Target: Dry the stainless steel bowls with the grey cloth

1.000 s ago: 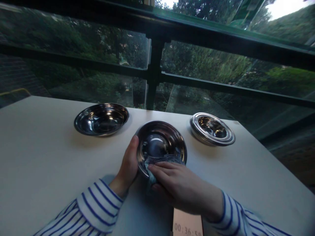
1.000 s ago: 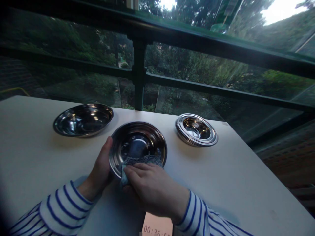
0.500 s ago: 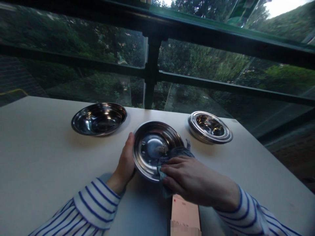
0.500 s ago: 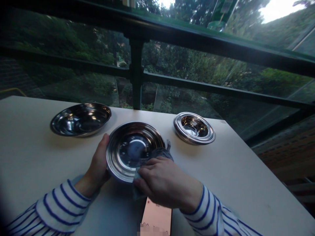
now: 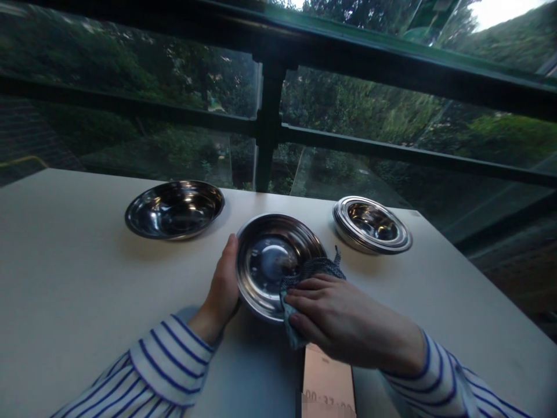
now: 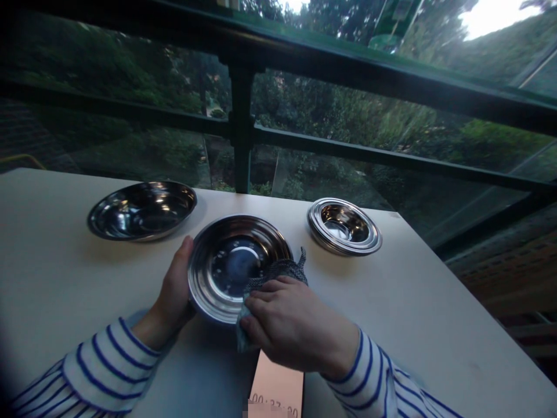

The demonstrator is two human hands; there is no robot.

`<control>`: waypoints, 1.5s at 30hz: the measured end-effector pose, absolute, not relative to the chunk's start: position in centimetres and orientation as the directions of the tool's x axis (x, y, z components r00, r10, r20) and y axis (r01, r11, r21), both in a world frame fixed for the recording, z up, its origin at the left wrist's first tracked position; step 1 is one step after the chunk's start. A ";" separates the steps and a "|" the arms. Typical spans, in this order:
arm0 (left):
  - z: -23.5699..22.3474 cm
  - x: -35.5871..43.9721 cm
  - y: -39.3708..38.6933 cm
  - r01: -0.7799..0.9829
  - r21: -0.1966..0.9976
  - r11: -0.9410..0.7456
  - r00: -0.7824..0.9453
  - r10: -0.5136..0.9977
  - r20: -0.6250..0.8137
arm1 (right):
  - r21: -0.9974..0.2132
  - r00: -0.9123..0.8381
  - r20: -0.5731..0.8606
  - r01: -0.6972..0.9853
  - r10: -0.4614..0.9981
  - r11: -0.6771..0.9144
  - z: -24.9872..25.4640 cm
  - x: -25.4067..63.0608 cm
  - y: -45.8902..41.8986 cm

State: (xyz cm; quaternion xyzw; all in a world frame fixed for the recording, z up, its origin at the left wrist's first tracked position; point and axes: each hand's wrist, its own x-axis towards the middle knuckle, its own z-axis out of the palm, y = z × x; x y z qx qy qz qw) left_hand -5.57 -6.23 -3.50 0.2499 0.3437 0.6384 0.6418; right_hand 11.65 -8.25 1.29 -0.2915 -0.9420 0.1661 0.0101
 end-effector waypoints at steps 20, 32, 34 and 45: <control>-3.5 -6.1 -6.3 -0.649 0.755 0.094 0.036 0.995 -0.093 | -0.370 -0.870 -0.053 0.473 0.490 0.800 0.8 11.5 -8.3; -3.5 -5.7 -6.1 -0.665 0.741 0.097 -0.022 0.989 -0.150 | -0.463 -0.891 -0.010 0.407 0.454 0.788 0.7 10.1 -8.6; -3.6 -5.7 -6.0 -0.663 0.743 0.090 -0.050 0.985 -0.164 | -0.455 -0.876 0.017 0.422 0.482 0.784 0.2 9.3 -8.8; -4.5 -5.8 -6.2 -0.638 0.762 0.107 0.009 0.991 -0.131 | -0.427 -0.865 -0.111 0.485 0.489 0.763 1.6 11.7 -8.7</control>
